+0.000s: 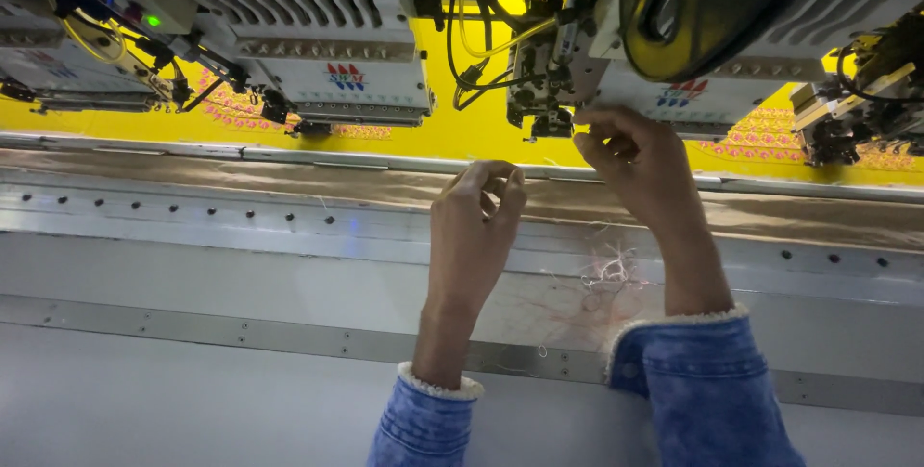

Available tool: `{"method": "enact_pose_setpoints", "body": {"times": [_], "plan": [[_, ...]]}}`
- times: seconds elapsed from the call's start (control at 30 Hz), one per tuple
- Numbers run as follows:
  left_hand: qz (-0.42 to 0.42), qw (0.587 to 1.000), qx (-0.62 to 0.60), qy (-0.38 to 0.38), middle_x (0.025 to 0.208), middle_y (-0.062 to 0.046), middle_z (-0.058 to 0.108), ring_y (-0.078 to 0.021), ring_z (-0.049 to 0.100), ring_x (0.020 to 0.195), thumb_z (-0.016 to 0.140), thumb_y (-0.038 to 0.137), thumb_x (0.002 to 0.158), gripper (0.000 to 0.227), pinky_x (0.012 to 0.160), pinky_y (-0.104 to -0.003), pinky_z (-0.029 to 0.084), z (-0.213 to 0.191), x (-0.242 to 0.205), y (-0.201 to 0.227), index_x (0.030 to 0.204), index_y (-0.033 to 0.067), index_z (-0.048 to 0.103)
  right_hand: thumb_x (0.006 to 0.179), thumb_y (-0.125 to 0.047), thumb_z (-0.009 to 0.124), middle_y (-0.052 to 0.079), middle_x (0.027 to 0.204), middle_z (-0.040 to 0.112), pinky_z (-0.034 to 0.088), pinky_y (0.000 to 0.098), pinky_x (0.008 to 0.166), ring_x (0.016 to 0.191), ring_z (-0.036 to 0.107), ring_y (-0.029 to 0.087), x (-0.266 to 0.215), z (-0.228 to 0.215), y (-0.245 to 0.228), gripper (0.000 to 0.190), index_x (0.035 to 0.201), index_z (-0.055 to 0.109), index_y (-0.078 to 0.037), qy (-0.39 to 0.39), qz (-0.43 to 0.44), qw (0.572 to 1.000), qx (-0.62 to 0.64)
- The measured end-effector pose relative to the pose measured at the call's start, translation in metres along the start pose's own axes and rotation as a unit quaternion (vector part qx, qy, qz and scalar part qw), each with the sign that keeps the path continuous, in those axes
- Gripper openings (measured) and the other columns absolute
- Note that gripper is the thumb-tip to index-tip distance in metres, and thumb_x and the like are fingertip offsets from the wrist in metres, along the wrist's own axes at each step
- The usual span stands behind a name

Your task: The person adjusts threads and components on a multi-head embroidery machine, pulling loose threads and clearing the stitching area.

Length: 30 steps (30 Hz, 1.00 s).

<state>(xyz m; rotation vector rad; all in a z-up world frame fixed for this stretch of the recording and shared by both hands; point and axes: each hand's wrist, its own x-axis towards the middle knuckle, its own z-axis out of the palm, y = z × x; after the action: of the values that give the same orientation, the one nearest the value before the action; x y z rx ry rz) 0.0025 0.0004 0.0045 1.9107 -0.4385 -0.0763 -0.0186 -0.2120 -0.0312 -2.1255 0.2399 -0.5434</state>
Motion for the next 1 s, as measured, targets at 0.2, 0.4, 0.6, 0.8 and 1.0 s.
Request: {"method": "enact_pose_setpoints", "body": {"times": [0.2, 0.4, 0.6, 0.8, 1.0], "plan": [[-0.006, 1.000, -0.003, 0.004, 0.079, -0.012, 0.068, -0.0184, 0.064, 0.074, 0.058, 0.026, 0.100, 0.029, 0.059, -0.030, 0.055, -0.001, 0.002, -0.002, 0.107, 0.0011, 0.072, 0.098, -0.014, 0.070, 0.010, 0.088, 0.071, 0.054, 0.0332, 0.071, 0.077, 0.063, 0.015, -0.005, -0.020, -0.004, 0.019, 0.115, 0.077, -0.012, 0.034, 0.032, 0.999, -0.001], [-0.017, 1.000, -0.022, 0.005, 0.081, -0.013, 0.068, -0.0184, 0.063, 0.075, 0.058, 0.025, 0.100, 0.030, 0.060, -0.030, 0.055, -0.001, 0.001, 0.000, 0.108, 0.0001, 0.071, 0.100, -0.009, 0.067, 0.017, 0.096, 0.069, 0.057, 0.0349, 0.083, 0.087, 0.067, 0.020, -0.010, -0.020, -0.024, 0.024, 0.123, 0.071, -0.003, 0.074, 0.025, 0.995, 0.069], [-0.026, 0.999, -0.031, -0.004, 0.085, -0.014, 0.069, -0.0182, 0.063, 0.074, 0.056, 0.026, 0.100, 0.032, 0.058, -0.030, 0.054, -0.004, 0.001, 0.000, 0.111, -0.0006, 0.070, 0.101, -0.012, 0.073, 0.014, 0.097, 0.067, 0.056, 0.0309, 0.080, 0.083, 0.061, 0.015, 0.000, 0.001, -0.024, 0.028, 0.126, 0.069, -0.001, 0.106, -0.015, 0.987, 0.123], [-0.010, 0.999, -0.046, 0.000, 0.084, -0.016, 0.068, -0.0190, 0.064, 0.073, 0.056, 0.023, 0.100, 0.031, 0.058, -0.029, 0.054, -0.003, 0.002, -0.004, 0.112, -0.0026, 0.070, 0.110, -0.015, 0.072, 0.015, 0.088, 0.067, 0.055, 0.0317, 0.076, 0.076, 0.061, 0.016, 0.009, 0.010, 0.002, 0.014, 0.117, 0.073, -0.002, 0.146, -0.047, 0.982, 0.110], [-0.028, 0.999, 0.007, -0.014, 0.104, -0.007, 0.076, -0.0150, 0.071, 0.085, 0.059, 0.025, 0.097, 0.029, 0.071, -0.024, 0.058, -0.006, 0.003, -0.006, 0.115, 0.0063, 0.071, 0.099, -0.019, 0.070, 0.000, 0.077, 0.067, 0.049, 0.0223, 0.070, 0.073, 0.059, 0.006, 0.000, -0.011, -0.025, 0.011, 0.102, 0.075, -0.010, 0.079, 0.072, 0.994, 0.022]]}}
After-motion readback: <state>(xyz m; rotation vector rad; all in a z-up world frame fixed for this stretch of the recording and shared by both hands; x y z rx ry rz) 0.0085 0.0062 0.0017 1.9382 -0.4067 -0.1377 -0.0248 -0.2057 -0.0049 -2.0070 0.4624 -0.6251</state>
